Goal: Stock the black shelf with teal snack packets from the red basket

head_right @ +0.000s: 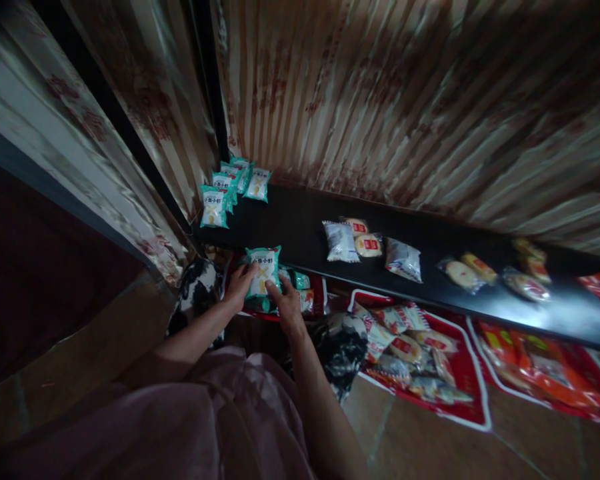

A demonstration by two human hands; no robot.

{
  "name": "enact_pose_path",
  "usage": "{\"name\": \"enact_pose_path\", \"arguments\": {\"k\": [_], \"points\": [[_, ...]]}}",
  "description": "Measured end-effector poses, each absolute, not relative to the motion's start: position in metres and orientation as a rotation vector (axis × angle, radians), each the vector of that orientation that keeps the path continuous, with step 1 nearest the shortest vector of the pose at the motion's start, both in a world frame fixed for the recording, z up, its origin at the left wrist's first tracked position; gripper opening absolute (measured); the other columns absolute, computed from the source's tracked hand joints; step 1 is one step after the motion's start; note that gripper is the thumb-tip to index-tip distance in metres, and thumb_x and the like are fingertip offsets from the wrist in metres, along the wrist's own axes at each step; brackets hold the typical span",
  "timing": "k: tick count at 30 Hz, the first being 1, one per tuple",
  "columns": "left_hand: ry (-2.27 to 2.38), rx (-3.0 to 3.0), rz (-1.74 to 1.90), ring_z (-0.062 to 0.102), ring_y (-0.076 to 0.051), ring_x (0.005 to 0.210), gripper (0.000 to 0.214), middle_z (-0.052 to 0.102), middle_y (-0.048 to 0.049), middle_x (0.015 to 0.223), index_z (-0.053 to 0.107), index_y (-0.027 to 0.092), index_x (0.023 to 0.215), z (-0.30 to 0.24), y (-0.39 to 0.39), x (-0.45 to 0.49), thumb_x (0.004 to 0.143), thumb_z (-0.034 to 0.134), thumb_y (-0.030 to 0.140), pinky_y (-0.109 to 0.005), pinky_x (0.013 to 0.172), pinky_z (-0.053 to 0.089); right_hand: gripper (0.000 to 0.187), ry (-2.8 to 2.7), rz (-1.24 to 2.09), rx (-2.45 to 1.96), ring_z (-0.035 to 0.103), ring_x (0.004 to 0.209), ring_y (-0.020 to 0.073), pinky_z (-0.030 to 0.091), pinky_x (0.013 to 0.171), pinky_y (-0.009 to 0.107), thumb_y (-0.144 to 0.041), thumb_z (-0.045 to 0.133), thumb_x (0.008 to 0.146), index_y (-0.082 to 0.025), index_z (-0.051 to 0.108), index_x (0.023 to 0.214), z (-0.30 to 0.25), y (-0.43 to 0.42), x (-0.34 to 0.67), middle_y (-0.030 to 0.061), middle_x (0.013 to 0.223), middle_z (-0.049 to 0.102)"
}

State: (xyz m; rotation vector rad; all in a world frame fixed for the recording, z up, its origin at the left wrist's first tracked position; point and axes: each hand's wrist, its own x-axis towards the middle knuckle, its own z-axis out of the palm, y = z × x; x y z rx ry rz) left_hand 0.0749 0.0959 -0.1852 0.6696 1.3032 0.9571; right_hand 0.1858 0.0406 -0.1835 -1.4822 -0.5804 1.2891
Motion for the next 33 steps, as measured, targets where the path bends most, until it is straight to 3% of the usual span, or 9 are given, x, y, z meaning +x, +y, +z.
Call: {"name": "enact_pose_path", "arguments": {"k": [9,17,21,24,28,33], "points": [[1.236,0.632,0.969,0.064,-0.021,0.084,0.045,0.07,-0.0069,0.086,0.066,0.017,0.079,-0.193,0.093,0.077,0.065,0.068,0.06,-0.029,0.07,0.048,0.067,-0.581,1.231,-1.477,0.066,0.091,0.0231,0.053,0.081,0.034,-0.047,0.073,0.062,-0.02,0.058,0.121,-0.16,0.037,0.182,0.0015,0.096,0.071],[1.369,0.641,1.109,0.062,-0.018,0.083,0.026,0.065,-0.0022,0.08,0.059,0.019,0.08,-0.194,0.091,0.082,0.068,0.072,0.037,-0.027,0.073,0.046,0.066,-0.71,0.962,-1.591,0.058,0.107,0.0249,0.047,0.092,0.039,-0.045,0.07,0.063,-0.019,0.053,0.121,-0.18,0.03,0.18,0.008,0.116,0.063],[1.385,0.686,1.134,0.061,-0.017,0.081,0.021,0.064,-0.0011,0.08,0.059,0.02,0.084,-0.189,0.091,0.081,0.068,0.071,0.029,-0.026,0.072,0.046,0.055,-0.885,0.779,-1.597,0.058,0.103,0.0229,0.045,0.092,0.039,-0.045,0.066,0.07,-0.017,0.054,0.116,-0.187,0.027,0.177,0.0095,0.111,0.062],[1.268,0.679,1.093,0.061,-0.017,0.079,0.018,0.065,-0.0014,0.079,0.061,0.019,0.081,-0.185,0.086,0.079,0.07,0.067,0.033,-0.026,0.071,0.046,0.046,-1.048,0.604,-1.674,0.056,0.103,0.0238,0.045,0.091,0.04,-0.044,0.061,0.075,-0.018,0.057,0.114,-0.187,0.023,0.174,0.01,0.11,0.062],[1.104,0.553,1.05,0.061,-0.016,0.074,0.03,0.064,-0.0015,0.078,0.061,0.017,0.078,-0.187,0.079,0.077,0.068,0.065,0.046,-0.026,0.067,0.047,0.039,-1.247,0.324,-1.752,0.054,0.101,0.0254,0.044,0.09,0.044,-0.036,0.057,0.079,-0.018,0.059,0.113,-0.186,0.018,0.171,0.0114,0.108,0.059],[1.01,0.531,1.026,0.061,-0.014,0.074,0.038,0.064,-0.0014,0.079,0.061,0.018,0.083,-0.191,0.076,0.077,0.067,0.067,0.052,-0.024,0.065,0.047,0.039,-1.461,0.093,-1.77,0.05,0.1,0.0263,0.044,0.087,0.047,-0.027,0.053,0.081,-0.023,0.056,0.12,-0.188,0.012,0.167,0.0111,0.11,0.052]]}}
